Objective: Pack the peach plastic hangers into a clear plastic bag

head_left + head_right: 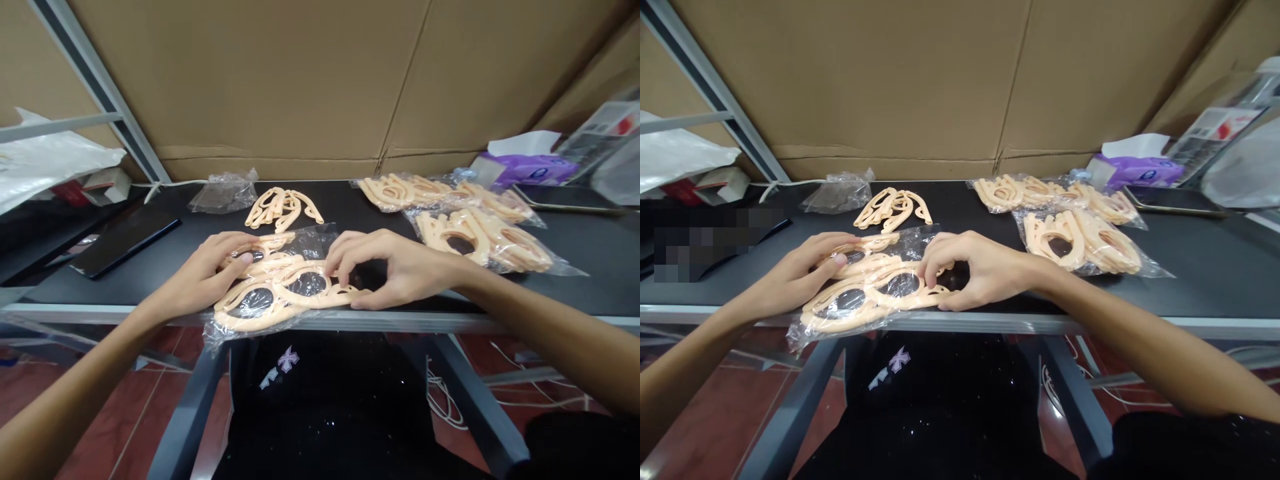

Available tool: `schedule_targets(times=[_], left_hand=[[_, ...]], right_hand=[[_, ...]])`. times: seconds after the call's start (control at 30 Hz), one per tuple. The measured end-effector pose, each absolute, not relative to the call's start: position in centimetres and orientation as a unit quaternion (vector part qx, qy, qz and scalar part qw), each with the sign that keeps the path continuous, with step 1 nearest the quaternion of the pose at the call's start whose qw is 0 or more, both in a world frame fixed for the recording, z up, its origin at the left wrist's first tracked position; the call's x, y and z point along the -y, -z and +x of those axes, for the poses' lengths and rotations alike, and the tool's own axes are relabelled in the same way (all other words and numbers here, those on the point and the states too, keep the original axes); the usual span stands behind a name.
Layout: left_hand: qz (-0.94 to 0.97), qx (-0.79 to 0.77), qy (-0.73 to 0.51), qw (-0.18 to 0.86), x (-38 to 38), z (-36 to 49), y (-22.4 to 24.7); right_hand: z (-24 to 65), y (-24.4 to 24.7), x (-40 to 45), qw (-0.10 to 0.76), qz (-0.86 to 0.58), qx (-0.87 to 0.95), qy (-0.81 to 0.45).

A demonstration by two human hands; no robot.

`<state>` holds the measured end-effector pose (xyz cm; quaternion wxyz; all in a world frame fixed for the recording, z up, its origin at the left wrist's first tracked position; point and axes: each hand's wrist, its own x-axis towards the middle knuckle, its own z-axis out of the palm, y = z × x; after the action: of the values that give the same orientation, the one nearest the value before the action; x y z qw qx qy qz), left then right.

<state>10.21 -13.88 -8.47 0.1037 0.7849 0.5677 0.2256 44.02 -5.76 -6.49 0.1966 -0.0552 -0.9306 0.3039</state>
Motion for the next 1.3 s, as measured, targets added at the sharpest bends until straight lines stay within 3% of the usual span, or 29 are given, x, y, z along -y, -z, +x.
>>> schedule_targets(times=[0.17,0.77,1.07,1.3], left_hand=[[0.780,-0.574,-0.224,0.109,13.8,10.4,8.5],[0.787,-0.570,-0.214,0.105,14.1,10.1,8.5],[0.789,-0.568,-0.210,0.107,14.2,10.1,8.4],[0.766,-0.581,-0.236,0.140,14.1,10.4,7.8]], right_hand=[[45.3,6.0,6.0,0.173,-0.111,0.959,-0.197],[45.9,5.8,6.0,0.134,-0.170,0.962,-0.167],[42.5,5.0,8.0,0.170,-0.223,0.925,-0.255],[41.6,6.3,7.4,0.186,-0.162,0.914,-0.322]])
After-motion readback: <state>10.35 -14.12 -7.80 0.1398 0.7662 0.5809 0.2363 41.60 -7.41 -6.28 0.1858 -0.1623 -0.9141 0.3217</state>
